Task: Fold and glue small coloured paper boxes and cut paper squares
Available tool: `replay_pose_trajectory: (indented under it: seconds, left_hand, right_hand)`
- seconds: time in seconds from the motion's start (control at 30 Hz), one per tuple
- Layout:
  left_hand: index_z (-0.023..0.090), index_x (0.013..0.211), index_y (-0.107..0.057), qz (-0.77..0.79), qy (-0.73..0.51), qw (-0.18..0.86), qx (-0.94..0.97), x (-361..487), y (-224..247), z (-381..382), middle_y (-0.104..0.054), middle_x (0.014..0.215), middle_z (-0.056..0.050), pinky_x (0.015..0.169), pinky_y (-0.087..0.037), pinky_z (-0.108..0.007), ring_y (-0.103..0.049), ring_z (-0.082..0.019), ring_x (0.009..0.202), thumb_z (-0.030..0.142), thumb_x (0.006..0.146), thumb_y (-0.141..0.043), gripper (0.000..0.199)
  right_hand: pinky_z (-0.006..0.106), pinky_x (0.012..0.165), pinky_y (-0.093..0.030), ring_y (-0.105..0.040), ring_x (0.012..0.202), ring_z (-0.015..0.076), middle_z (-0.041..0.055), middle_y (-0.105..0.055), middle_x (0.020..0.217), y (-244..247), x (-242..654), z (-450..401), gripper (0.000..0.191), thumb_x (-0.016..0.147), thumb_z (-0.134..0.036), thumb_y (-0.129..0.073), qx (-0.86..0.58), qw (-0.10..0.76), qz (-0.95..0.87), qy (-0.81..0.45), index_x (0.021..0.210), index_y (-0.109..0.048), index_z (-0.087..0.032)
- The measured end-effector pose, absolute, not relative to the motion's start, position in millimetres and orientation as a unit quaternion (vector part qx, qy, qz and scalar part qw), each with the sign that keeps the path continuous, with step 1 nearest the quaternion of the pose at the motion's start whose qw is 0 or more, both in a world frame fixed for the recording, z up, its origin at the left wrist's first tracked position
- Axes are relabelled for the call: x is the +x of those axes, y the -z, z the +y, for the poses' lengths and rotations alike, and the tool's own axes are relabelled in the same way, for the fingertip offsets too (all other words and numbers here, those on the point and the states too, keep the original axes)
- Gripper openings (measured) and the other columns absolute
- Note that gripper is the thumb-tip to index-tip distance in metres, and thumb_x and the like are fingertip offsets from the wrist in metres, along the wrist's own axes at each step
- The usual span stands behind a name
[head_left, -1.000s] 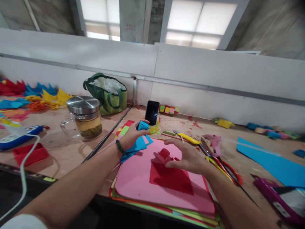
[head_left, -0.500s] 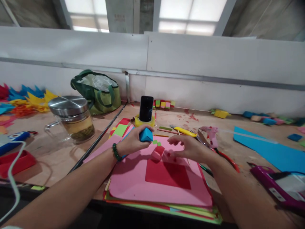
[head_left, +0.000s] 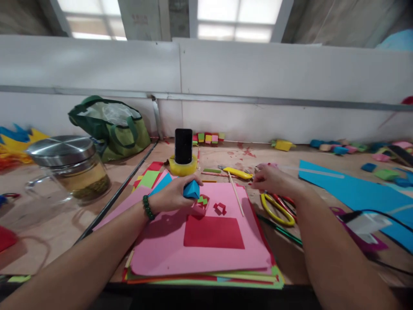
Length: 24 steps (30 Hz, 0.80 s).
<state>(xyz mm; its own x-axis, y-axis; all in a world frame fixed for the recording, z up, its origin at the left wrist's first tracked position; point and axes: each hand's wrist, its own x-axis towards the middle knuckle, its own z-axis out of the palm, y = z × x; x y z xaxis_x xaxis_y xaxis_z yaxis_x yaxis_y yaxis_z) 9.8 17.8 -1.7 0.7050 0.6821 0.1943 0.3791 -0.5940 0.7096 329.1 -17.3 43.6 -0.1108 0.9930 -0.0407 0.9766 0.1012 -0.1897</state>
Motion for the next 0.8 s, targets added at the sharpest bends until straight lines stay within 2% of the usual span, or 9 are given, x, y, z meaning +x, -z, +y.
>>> replay_pose_trajectory:
  seconds: [0.1,0.23,0.4,0.6,0.7,0.8]
  left_hand:
    - [0.019,0.105,-0.056,0.298,-0.211,0.322,0.873,11.8,-3.7,19.7,-0.057,0.089,0.002,0.068,-0.041,-0.023,-0.053,-0.014,0.078,0.015,0.065,-0.061,0.040]
    - [0.019,0.105,-0.055,0.279,-0.195,0.306,0.889,14.2,-12.4,18.7,-0.055,0.085,0.003,0.067,-0.041,-0.023,-0.051,-0.013,0.075,0.014,0.065,-0.060,0.040]
    - [0.019,0.104,-0.055,0.268,-0.178,0.280,0.904,17.5,-16.5,18.3,-0.057,0.087,0.002,0.071,-0.041,-0.023,-0.052,-0.013,0.076,0.013,0.064,-0.059,0.041]
    - [0.019,0.104,-0.056,0.275,-0.171,0.267,0.908,19.0,-18.6,18.6,-0.059,0.089,0.001,0.072,-0.041,-0.024,-0.054,-0.015,0.079,0.011,0.063,-0.056,0.042]
    - [0.019,0.104,-0.056,0.270,-0.163,0.268,0.910,18.9,-22.6,16.5,-0.058,0.088,0.001,0.070,-0.041,-0.024,-0.054,-0.015,0.077,0.011,0.061,-0.056,0.043]
    - [0.019,0.103,-0.056,0.272,-0.159,0.265,0.911,18.6,-30.0,14.1,-0.057,0.083,0.002,0.068,-0.041,-0.023,-0.053,-0.014,0.075,0.011,0.062,-0.056,0.042]
  right_hand:
    - [0.022,0.055,-0.035,-0.059,0.066,0.0148,0.0014,-0.070,0.071,-37.6,325.0,-12.7,0.019,0.073,-0.017,-0.058,-0.635,0.035,-0.766,-0.095,0.080,-0.075,-0.020]
    - [0.022,0.056,-0.034,-0.058,0.064,0.0147,0.0013,-0.069,0.073,-18.4,305.3,-4.2,0.019,0.074,-0.015,-0.054,-0.618,0.039,-0.778,-0.103,0.081,-0.071,-0.020]
    - [0.024,0.056,-0.032,-0.057,0.068,0.0179,0.0058,-0.067,0.078,2.6,291.8,2.4,0.018,0.078,-0.027,-0.056,-0.654,0.073,-0.748,-0.090,0.091,-0.065,-0.018]
    - [0.022,0.051,-0.033,-0.057,0.061,0.0149,0.0016,-0.066,0.072,8.9,292.2,5.4,0.030,0.069,-0.014,-0.057,-0.670,0.080,-0.726,-0.133,0.098,-0.062,-0.019]
    - [0.022,0.051,-0.034,-0.057,0.060,0.0150,0.0011,-0.067,0.072,8.1,294.3,4.9,0.038,0.066,-0.015,-0.060,-0.678,0.075,-0.717,-0.144,0.104,-0.060,-0.018]
    - [0.024,0.051,-0.033,-0.057,0.059,0.0162,0.0029,-0.067,0.070,10.1,295.7,5.7,0.034,0.068,-0.018,-0.060,-0.688,0.071,-0.710,-0.137,0.102,-0.061,-0.017]
